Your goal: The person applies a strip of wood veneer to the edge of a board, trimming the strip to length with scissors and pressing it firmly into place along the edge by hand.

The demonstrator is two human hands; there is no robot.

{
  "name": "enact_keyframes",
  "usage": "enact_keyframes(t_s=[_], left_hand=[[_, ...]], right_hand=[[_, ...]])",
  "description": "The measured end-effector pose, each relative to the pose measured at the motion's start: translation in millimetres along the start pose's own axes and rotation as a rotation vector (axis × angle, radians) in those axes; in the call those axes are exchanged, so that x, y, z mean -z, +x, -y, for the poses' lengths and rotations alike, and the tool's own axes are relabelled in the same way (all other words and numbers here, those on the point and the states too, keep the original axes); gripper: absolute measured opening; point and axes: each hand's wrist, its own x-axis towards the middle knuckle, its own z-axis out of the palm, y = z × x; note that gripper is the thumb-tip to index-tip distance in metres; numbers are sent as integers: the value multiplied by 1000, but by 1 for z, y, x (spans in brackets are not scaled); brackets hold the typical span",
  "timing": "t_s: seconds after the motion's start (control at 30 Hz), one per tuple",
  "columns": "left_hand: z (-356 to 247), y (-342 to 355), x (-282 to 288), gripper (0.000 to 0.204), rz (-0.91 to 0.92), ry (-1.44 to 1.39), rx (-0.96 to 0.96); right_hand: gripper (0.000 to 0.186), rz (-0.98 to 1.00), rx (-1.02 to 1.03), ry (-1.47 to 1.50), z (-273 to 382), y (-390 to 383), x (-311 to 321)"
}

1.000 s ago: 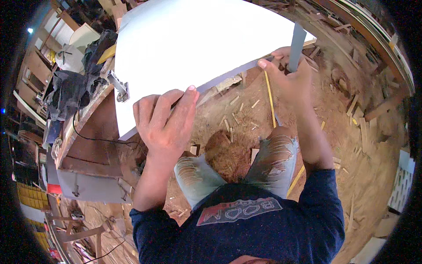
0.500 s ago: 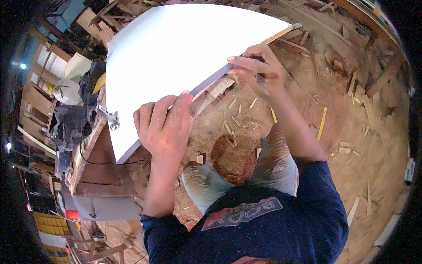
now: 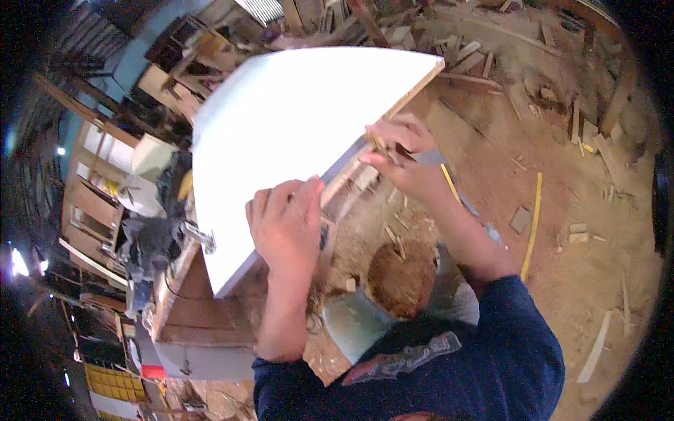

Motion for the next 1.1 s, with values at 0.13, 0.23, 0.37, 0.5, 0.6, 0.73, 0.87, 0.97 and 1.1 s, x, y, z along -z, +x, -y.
enact_keyframes(t_s=[0.13,0.23,0.37,0.5,0.6,0.73,0.87,0.97,1.1], left_hand=[[-8,9,0,13,1,-36,6],[-18,20,-12,15,-13,-85,-16],[-31,33,-20,14,-7,-118,-41],[-38,39,-26,14,4,-125,-37],[-38,39,-27,13,8,-99,-46],[-38,38,-29,12,0,-92,-41],[-40,40,-33,12,2,-83,-49],[-37,42,-36,14,-29,-64,-111],[-30,39,-34,15,1,-58,-113]], right_hand=[[24,-77,-355,198,8,-14,-9],[24,-74,-698,377,18,-15,-21],[27,-24,-839,623,12,-25,-34],[29,-74,-711,650,5,-28,-40],[29,-31,-793,749,10,-21,-33],[29,-29,-815,740,13,-18,-34],[26,-22,-739,585,18,-14,-27],[26,-47,-724,566,22,-10,-28],[30,-31,-847,560,28,-12,-32]])
